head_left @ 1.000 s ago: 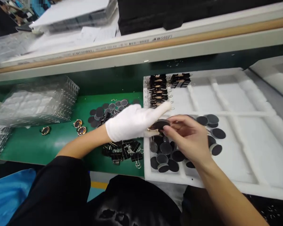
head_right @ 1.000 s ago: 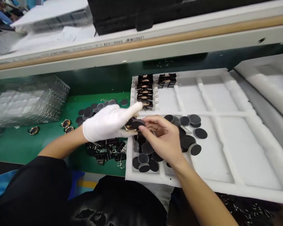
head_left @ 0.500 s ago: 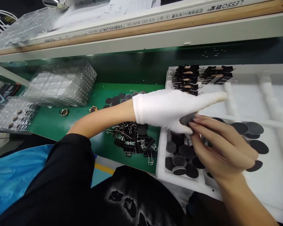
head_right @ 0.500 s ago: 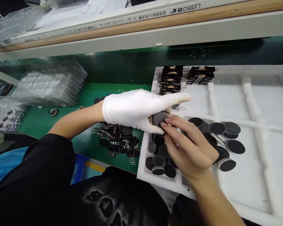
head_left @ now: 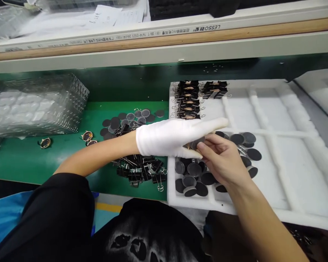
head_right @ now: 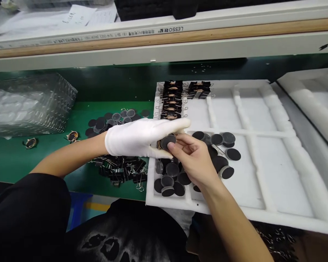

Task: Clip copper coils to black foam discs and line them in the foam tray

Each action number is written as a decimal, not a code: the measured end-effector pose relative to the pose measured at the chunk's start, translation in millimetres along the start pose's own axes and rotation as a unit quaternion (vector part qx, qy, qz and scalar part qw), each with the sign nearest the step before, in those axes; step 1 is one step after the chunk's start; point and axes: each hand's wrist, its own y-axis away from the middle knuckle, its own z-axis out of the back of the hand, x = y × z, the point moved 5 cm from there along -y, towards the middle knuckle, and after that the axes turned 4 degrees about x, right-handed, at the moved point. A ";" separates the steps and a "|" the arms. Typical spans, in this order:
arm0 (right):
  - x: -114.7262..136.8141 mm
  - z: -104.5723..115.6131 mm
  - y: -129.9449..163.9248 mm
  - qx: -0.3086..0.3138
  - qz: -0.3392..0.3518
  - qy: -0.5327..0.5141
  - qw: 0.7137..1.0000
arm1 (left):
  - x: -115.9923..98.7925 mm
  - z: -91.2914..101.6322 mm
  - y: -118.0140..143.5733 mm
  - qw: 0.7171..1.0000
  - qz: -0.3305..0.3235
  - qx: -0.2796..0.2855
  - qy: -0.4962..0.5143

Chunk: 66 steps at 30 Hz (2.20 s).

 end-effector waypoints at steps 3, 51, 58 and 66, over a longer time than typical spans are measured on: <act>-0.1 4.4 -0.7 -0.027 -0.010 -0.050 0.998 | 8.5 17.4 8.6 0.996 0.028 -0.018 -0.087; 21.2 -31.0 7.1 0.099 0.142 -0.004 0.985 | 19.5 -3.6 57.4 0.933 0.343 -0.008 0.107; 11.5 -33.4 8.9 0.134 0.100 -0.023 0.986 | 16.3 -0.8 63.8 0.936 0.326 -0.040 0.122; 7.0 -13.1 0.3 0.023 0.018 -0.095 0.995 | 29.2 7.6 67.1 0.941 0.327 -0.023 0.081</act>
